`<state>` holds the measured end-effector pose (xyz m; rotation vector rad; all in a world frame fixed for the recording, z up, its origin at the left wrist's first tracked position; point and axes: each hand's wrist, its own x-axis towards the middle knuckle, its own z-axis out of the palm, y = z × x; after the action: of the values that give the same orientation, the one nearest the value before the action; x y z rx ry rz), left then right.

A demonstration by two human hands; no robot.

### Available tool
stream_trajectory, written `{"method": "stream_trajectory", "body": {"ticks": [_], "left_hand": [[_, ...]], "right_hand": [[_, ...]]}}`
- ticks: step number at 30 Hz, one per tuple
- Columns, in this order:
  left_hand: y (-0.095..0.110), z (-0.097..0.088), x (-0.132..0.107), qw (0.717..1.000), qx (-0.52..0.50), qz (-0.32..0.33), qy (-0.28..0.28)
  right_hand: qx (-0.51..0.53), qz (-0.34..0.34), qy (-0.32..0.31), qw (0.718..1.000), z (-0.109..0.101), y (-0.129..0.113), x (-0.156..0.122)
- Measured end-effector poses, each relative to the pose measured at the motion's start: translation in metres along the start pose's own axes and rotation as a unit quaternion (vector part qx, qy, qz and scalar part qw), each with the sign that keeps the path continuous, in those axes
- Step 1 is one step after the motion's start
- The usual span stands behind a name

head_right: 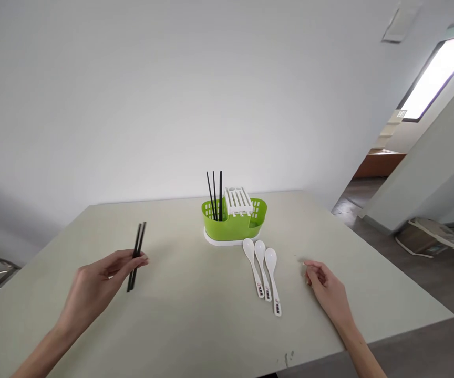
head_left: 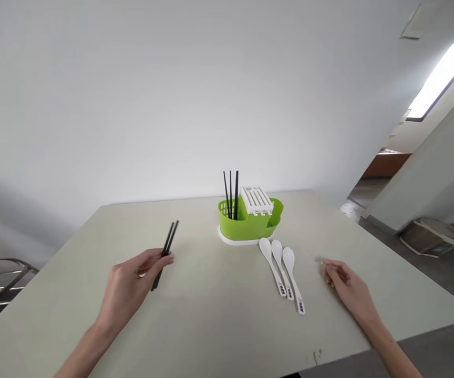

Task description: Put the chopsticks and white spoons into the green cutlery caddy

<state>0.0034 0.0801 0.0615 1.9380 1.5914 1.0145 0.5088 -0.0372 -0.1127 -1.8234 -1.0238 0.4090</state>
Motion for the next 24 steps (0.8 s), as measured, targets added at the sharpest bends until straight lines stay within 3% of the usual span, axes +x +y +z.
{"method": "stream_trajectory", "body": {"ticks": [3, 12, 19, 24], "left_hand": [[0.022, 0.005, -0.004, 0.997, -0.066, -0.035, -0.01], [0.05, 0.061, -0.018, 0.976, -0.213, -0.044, -0.006], [0.063, 0.066, -0.014, 0.969, -0.246, -0.026, 0.016], [0.06, 0.072, -0.007, 0.964, -0.264, -0.036, 0.013]], "right_hand": [[0.014, -0.003, 0.0, 1.0, 0.0, -0.005, 0.0], [0.04, -0.031, -0.013, 0.999, -0.001, -0.013, -0.003], [0.052, -0.032, -0.032, 0.998, -0.001, -0.009, -0.002], [0.031, -0.034, -0.028, 0.999, -0.002, -0.009, -0.003]]}}
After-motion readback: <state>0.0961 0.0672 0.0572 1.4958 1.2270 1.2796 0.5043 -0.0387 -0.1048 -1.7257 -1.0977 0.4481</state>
